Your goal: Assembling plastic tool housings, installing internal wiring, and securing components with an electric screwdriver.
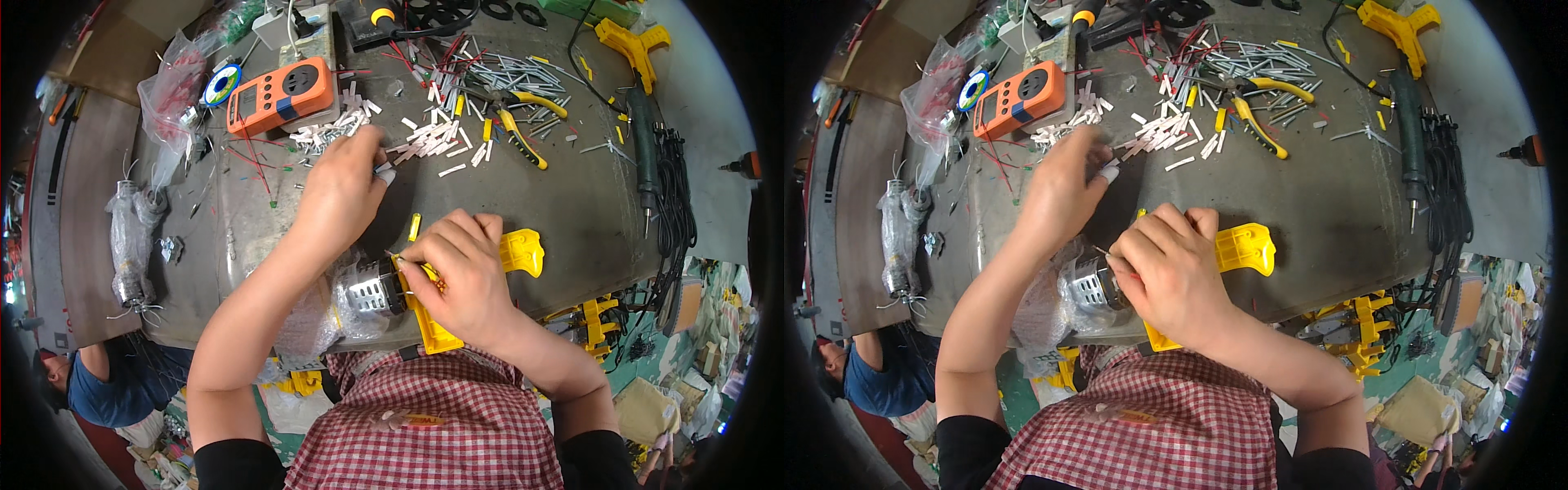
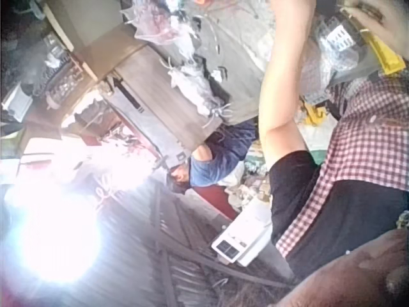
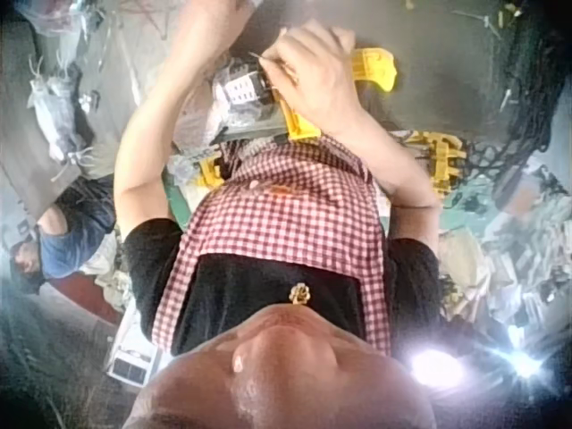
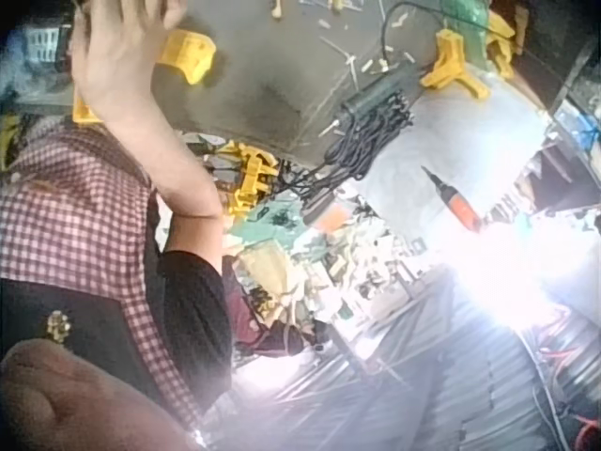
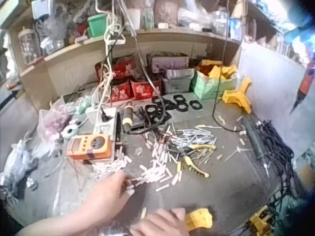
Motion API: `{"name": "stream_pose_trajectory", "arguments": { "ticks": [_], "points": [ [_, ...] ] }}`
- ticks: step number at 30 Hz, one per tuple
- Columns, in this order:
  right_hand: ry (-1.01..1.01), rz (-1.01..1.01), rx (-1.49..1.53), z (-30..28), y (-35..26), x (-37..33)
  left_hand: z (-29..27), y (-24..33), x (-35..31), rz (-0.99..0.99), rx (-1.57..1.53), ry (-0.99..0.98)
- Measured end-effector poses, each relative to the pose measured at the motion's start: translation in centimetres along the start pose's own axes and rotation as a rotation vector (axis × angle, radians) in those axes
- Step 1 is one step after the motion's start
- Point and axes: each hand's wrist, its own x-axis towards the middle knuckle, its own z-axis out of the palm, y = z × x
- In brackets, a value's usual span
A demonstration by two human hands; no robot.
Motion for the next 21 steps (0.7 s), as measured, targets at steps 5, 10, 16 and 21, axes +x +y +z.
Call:
{"name": "stream_pose_trajectory", "arguments": {
  "ticks": [5, 10, 16, 21],
  "points": [
    [-0.006, 0.059, 0.124, -0.1, -0.4, -1.1, 1.0, -0.7, 0.9, 0.201, 0.225, -0.001],
    [0.031, 0.029, 0.053, 0.4, -0.2, -1.4, -0.5, 0.5, -1.2, -0.05, -0.035, -0.008],
    [0.032, 0.064, 0.062, 1.0, -0.1, -0.5, -2.7, 1.5, -7.0, -0.469, -0.787, 0.004],
    [-0.03, 0.111, 0.137, 0.9, 0.0, -0.1, -3.0, 0.6, -8.7, -0.477, -1.069, 0.013]
  ]
}}
